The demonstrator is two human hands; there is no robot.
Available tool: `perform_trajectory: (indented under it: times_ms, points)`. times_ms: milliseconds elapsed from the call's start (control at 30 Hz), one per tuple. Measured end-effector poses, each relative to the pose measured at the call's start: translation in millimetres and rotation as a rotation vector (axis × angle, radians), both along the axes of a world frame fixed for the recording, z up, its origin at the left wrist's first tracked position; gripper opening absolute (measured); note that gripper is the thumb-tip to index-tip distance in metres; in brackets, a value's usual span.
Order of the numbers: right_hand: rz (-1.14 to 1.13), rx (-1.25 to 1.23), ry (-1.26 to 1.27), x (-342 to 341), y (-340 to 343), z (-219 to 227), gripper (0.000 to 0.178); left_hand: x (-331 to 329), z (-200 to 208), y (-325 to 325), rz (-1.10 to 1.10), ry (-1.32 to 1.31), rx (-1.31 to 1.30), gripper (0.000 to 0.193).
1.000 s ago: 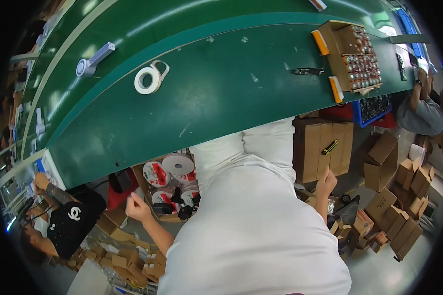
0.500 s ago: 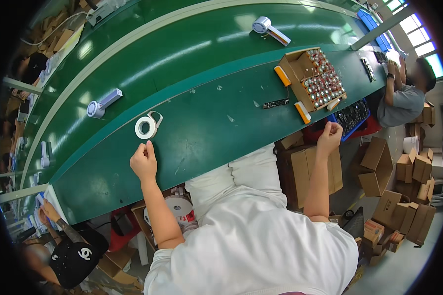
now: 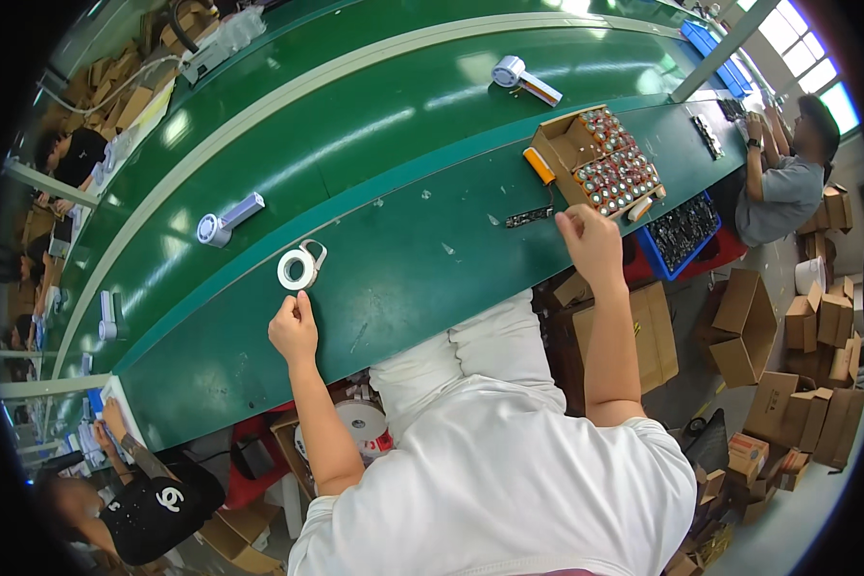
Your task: Assembling and taping small electronic components at a production line workstation.
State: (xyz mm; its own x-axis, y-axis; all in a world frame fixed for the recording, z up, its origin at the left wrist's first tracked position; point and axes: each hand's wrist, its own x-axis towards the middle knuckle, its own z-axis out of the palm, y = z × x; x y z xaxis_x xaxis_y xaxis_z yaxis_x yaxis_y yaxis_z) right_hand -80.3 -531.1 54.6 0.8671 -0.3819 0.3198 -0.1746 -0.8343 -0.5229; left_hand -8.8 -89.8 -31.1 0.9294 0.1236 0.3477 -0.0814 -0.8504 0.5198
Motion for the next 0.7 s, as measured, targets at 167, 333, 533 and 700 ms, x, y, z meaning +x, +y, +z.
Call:
perform_trajectory:
  times_ms: [167, 333, 533, 700]
  points:
    - [-0.103, 0.048, -0.037, -58.9, -12.7, -33.3, 0.020, 2.6, -3.0, -6.0, -0.036, -0.023, 0.056, 0.042]
    - [-0.430, 0.004, 0.230, -193.3, -55.8, -76.8, 0.027, -8.7, -12.6, 6.0, -0.055, -0.058, 0.036, 0.043]
    - [-0.908, 0.147, 0.558, -371.4, -120.5, -237.0, 0.029, 0.0, 1.9, 2.5, -0.062, -0.139, -0.094, 0.045]
    - [-0.883, 0.396, 0.744, -420.5, -96.3, -323.7, 0.030, -73.3, 16.8, 33.3, 0.100, -0.213, -0.216, 0.042]
